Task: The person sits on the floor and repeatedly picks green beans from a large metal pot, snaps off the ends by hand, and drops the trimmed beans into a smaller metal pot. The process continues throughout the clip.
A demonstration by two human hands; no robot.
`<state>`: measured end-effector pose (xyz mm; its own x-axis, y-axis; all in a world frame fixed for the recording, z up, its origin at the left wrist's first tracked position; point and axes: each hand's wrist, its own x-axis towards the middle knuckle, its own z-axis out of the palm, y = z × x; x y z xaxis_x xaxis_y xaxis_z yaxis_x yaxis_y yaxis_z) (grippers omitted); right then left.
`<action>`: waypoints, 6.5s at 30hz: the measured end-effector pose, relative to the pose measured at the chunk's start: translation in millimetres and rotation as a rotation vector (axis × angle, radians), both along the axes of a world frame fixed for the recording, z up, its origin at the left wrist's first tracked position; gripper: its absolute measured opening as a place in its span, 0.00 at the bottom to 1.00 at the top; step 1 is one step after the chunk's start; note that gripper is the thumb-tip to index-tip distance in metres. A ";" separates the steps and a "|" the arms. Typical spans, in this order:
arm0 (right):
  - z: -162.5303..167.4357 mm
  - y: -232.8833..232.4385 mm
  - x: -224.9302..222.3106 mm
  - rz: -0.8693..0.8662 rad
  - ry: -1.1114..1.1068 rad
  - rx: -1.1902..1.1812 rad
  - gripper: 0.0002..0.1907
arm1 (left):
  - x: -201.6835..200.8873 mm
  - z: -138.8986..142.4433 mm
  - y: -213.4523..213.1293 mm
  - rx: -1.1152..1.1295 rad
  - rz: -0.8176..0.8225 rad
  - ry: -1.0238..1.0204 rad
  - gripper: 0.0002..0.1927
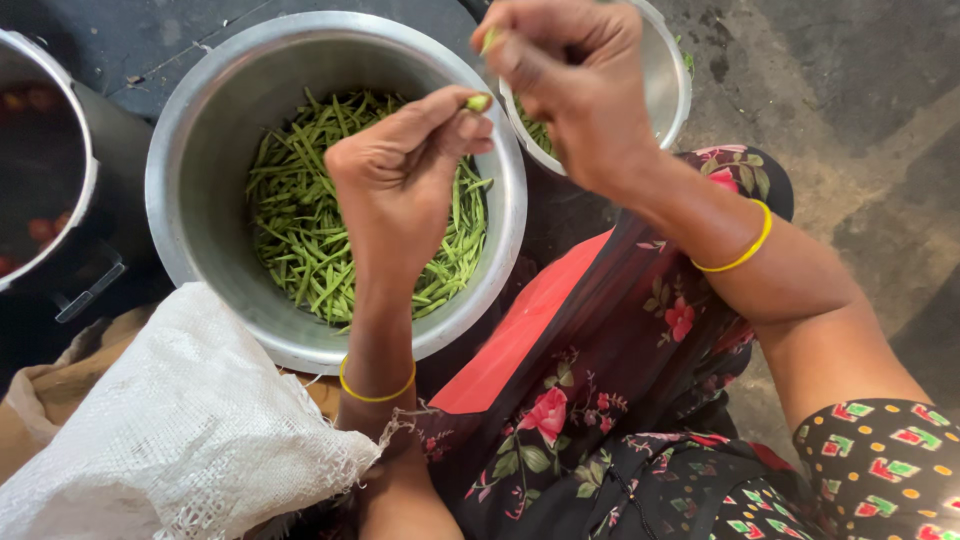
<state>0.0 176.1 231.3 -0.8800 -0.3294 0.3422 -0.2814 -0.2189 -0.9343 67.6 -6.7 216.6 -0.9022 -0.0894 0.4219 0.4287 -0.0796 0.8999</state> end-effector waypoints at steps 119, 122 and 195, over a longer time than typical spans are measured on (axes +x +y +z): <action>21.2 -9.0 4.7 0.449 -0.660 -0.239 0.11 | 1.9 2.2 -14.8 0.486 -0.175 -0.249 0.12; 16.9 -11.7 6.8 0.403 -0.542 -0.142 0.09 | 0.9 0.0 -14.2 0.487 -0.174 -0.254 0.11; 4.7 -1.2 10.3 -0.286 1.283 0.953 0.10 | 9.5 10.8 -12.7 -0.566 0.383 0.115 0.05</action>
